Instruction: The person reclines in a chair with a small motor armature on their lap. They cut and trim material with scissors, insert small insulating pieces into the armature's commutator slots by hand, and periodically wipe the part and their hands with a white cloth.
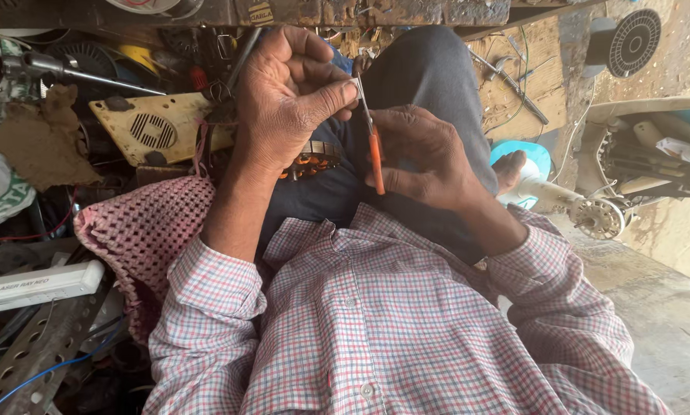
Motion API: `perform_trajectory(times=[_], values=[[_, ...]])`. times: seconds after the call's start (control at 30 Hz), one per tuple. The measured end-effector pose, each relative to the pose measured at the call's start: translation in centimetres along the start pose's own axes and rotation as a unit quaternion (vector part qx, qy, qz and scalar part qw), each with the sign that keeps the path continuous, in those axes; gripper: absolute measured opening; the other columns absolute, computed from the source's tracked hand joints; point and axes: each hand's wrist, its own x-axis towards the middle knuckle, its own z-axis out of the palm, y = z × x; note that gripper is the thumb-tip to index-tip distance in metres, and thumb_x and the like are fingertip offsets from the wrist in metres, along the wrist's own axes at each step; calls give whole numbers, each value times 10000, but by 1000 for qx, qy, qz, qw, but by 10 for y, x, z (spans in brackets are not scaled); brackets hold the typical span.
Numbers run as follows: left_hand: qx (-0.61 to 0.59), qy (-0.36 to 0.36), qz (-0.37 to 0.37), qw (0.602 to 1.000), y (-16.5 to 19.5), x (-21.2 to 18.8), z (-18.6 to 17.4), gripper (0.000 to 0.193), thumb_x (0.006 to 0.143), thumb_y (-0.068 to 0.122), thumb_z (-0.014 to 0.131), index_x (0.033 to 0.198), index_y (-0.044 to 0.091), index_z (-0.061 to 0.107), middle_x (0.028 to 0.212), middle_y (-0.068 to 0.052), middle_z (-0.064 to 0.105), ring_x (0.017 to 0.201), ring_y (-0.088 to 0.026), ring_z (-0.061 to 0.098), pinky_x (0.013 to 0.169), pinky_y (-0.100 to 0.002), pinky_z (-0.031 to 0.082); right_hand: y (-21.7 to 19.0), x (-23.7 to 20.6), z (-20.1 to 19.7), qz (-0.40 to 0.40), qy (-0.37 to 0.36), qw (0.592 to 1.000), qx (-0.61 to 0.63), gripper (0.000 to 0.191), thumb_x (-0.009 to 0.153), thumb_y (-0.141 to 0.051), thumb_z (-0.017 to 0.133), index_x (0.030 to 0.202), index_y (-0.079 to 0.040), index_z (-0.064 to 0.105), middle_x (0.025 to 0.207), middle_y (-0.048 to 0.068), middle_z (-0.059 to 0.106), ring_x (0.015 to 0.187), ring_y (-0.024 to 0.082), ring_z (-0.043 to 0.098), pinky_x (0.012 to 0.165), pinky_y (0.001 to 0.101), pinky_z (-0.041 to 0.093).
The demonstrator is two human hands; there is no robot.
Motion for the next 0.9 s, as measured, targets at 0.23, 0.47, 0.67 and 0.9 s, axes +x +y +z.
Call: perform_trajectory(times=[0.23, 0.47, 0.67, 0.9], values=[[-22, 6, -12, 1000, 1, 2, -3, 331, 963, -96, 789, 1142, 19, 536, 966, -146, 741, 858, -184, 761, 742, -321, 670, 3, 3, 1, -17, -5, 999, 50, 617, 911, -29, 835, 1457, 23, 551, 1379, 99, 562, 1208, 210, 698, 1005, 345, 638], [-7, 4, -23, 1000, 3, 4, -2, 337, 963, -86, 795, 1135, 22, 526, 960, -146, 740, 851, -188, 764, 736, -324, 672, 11, 1, -2, -39, -9, 999, 29, 592, 950, -42, 805, 1477, 22, 542, 1369, 113, 559, 1204, 213, 695, 979, 342, 660], [-8, 2, -23, 1000, 3, 2, 0, 331, 968, -81, 802, 1126, 18, 528, 955, -146, 737, 856, -195, 766, 742, -337, 678, 6, 2, -3, -81, 0, 997, 3, 652, 896, -71, 875, 1460, -4, 554, 1316, 91, 582, 1174, 163, 683, 948, 296, 638], [-21, 3, -35, 999, 5, 3, 1, 319, 960, -66, 811, 1117, 18, 547, 962, -149, 738, 870, -198, 766, 738, -339, 680, -3, 5, -5, -99, 16, 991, -87, 694, 819, -140, 933, 1413, -2, 603, 1208, 85, 641, 1071, 151, 674, 888, 283, 589]])
